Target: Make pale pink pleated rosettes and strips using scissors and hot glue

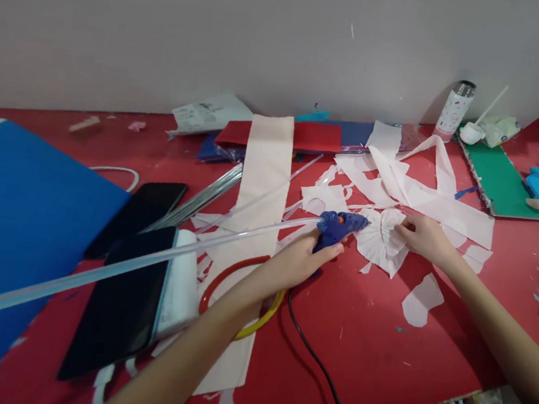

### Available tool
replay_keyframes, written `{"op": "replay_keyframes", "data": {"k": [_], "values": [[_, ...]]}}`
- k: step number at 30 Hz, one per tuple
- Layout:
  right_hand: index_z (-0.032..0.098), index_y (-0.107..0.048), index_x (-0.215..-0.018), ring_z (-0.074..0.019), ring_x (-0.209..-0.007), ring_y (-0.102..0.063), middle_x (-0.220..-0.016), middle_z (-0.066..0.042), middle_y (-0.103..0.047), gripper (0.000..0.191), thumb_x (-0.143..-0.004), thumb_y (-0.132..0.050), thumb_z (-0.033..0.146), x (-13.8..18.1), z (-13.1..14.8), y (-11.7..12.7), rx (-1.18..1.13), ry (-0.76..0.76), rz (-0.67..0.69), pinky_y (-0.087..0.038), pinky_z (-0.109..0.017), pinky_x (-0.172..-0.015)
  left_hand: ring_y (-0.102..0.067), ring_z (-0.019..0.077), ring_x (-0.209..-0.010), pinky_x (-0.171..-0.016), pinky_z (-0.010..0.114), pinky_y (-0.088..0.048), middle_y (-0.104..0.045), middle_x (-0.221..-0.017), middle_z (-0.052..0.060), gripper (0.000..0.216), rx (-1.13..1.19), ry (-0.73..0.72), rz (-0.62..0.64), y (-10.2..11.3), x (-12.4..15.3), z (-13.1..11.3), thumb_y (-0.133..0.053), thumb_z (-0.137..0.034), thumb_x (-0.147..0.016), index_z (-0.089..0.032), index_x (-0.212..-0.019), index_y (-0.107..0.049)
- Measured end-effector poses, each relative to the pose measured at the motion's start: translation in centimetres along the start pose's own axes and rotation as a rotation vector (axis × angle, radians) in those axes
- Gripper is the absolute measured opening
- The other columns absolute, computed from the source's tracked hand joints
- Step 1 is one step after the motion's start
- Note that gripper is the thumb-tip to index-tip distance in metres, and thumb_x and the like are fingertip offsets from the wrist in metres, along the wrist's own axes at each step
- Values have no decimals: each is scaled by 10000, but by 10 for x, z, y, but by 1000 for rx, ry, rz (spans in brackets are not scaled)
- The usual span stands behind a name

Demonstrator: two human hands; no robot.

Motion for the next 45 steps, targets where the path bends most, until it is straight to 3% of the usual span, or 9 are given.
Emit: {"op": "replay_keyframes", "data": {"k": [4, 11, 25, 36, 45], "values": [[187, -491, -592, -110, -514, -454, -557, 3, -551, 194, -758, -447, 278, 1, 1, 0, -68, -29, -19, -276, -229, -505, -613, 252, -950, -910, 382, -437, -684, -995, 76, 428, -24, -26, 30, -5, -1, -4, -478, -515, -774, -192, -1021, -611], [194, -424, -557, -100, -466, -412, -482, 31, -450, 199, -734, -435, 284, -7, -2, -5, -150, 34, 4, -257, -234, -476, -627, 233, -817, -761, 310, -469, -692, -864, 58, 309, -12, -64, -37, -5, -5, -9, -545, -458, -761, -207, -895, -665], [187, -424, -568, -92, -484, -406, -514, 35, -455, 174, -722, -436, 268, -10, -1, -9, -165, 84, -8, -258, -227, -481, -622, 228, -819, -689, 296, -461, -690, -885, 63, 318, -46, -93, -5, -9, -6, -13, -506, -462, -791, -191, -863, -656], [189, -419, -558, -96, -494, -402, -523, 30, -457, 176, -719, -442, 255, -8, 0, -8, -157, 67, -20, -254, -237, -487, -522, 165, -582, -551, 264, -369, -610, -652, 11, 297, -49, -65, 10, -11, -7, -13, -488, -448, -798, -189, -705, -599], [189, -408, -550, -90, -484, -389, -512, 34, -447, 180, -717, -441, 249, -9, -1, -9, -170, 62, -7, -252, -235, -486, -529, 191, -603, -572, 273, -366, -561, -560, 4, 267, -73, -59, -46, -8, -6, -17, -513, -435, -782, -209, -669, -597]]}}
Point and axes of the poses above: each hand's wrist, its own x-axis away from the middle knuckle, its own y-axis out of the back of the hand, z = x × y, the point moved 6 cm from there along -x, towards the middle knuckle
